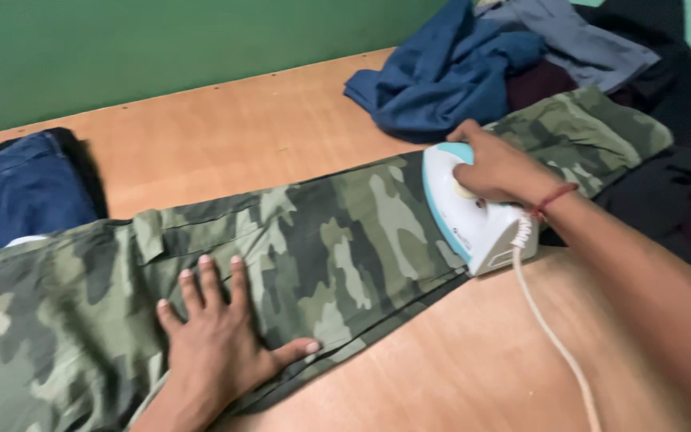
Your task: The person irons a pair of camouflage-patterned trousers laid flat on a wooden table. They use a handheld electric iron, moving it back and forth along the fabric while holding the trousers in place with the other hand. The person adjusts the trousers' position several times to cover different areas.
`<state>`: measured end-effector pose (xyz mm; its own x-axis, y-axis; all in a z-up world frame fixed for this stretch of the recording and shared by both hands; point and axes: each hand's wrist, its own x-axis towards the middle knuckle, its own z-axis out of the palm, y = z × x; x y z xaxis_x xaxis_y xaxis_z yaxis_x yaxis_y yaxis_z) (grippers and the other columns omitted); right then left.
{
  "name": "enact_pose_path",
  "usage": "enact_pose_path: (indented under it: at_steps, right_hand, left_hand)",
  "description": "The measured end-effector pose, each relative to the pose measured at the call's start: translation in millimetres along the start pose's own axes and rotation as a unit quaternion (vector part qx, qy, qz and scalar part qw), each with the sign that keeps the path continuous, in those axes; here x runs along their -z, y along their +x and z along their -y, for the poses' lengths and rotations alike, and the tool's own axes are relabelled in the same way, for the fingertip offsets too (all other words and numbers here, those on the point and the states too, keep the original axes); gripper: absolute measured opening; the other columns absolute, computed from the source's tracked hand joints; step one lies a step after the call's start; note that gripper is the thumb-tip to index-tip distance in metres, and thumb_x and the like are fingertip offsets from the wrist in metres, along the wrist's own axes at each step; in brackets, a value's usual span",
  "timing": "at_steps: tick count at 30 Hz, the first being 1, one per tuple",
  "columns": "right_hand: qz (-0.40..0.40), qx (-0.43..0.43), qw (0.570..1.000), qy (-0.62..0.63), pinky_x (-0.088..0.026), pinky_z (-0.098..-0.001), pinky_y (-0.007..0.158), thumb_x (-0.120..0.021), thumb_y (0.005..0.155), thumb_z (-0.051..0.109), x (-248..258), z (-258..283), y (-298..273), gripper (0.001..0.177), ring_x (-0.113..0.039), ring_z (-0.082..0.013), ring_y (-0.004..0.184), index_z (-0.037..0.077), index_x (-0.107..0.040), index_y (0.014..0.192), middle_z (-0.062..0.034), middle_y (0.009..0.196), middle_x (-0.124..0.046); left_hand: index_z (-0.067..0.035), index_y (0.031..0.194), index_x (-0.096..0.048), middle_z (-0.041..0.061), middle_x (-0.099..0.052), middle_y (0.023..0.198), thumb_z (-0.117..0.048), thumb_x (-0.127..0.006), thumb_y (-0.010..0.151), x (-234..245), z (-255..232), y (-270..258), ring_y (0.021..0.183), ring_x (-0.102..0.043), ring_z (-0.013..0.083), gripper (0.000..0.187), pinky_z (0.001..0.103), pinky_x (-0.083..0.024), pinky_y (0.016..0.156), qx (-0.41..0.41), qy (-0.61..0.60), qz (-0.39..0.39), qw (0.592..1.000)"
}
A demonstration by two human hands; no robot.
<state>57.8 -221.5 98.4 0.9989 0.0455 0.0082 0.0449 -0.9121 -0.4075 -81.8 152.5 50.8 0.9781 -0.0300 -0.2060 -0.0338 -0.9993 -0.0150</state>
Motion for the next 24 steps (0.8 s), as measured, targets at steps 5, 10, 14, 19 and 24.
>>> enact_pose_path:
  at_steps: [5, 10, 14, 19, 24]
  right_hand:
    - [0.075, -0.098, 0.991, 0.06, -0.057, -0.0459, 0.069, -0.059, 0.089, 0.017, 9, 7, -24, 0.055, -0.073, -0.0317, 0.07, 0.012, -0.046, 0.141, -0.0192, 0.102, -0.071]
    - [0.013, -0.03, 0.964, 0.265, -0.055, -0.0317, 0.067, -0.06, 0.098, 0.027, 24, -46, -47, 0.056, -0.067, -0.0134, 0.079, 0.018, -0.047, 0.152, -0.0127, 0.098, -0.072]
    - [-0.252, 0.033, 0.961, 0.108, -0.056, -0.0271, 0.075, -0.07, 0.098, 0.019, 38, -110, -105, 0.023, -0.07, -0.0147, 0.086, 0.005, -0.073, 0.116, -0.0111, 0.101, -0.074]
    - [-0.225, 0.063, 0.961, -0.147, -0.052, -0.0415, 0.087, -0.076, 0.077, 0.034, 8, -127, -151, 0.033, -0.069, -0.03, 0.1, 0.01, -0.082, 0.098, -0.0149, 0.106, -0.076]
    - [-0.103, -0.062, 0.942, -0.313, -0.042, -0.0458, 0.094, -0.066, 0.089, 0.042, -11, -160, -104, 0.033, -0.061, -0.0261, 0.113, 0.015, -0.082, 0.098, -0.0074, 0.108, -0.075]
  left_hand:
    - [-0.008, 0.16, -0.009, 0.035, -0.007, 0.162, -0.104, -0.058, 0.048, -7, 7, 1, 0.15, -0.01, 0.0535, 0.156, 0.077, -0.019, 0.106, -0.014, 0.005, -0.026, 1.0]
    - [-0.007, 0.16, -0.009, 0.033, -0.009, 0.162, -0.105, -0.054, 0.051, 0, 4, 4, 0.15, -0.011, 0.0503, 0.153, 0.072, -0.017, 0.108, -0.001, 0.067, 0.031, 0.997]
    - [-0.004, 0.159, -0.019, 0.031, -0.018, 0.162, -0.092, -0.049, 0.065, 2, -3, 18, 0.146, -0.017, 0.0477, 0.132, 0.066, -0.016, 0.112, -0.057, 0.024, -0.093, 0.994]
    - [0.0, 0.155, -0.028, 0.031, -0.024, 0.16, -0.073, -0.045, 0.088, -13, -36, 52, 0.15, -0.018, 0.0473, 0.101, 0.057, -0.015, 0.118, -0.235, -0.098, -0.249, 0.934]
    - [-0.004, 0.154, -0.032, 0.027, -0.024, 0.161, -0.067, -0.047, 0.091, -30, -81, 68, 0.151, -0.017, 0.0434, 0.09, 0.058, -0.009, 0.118, -0.303, -0.073, -0.222, 0.924]
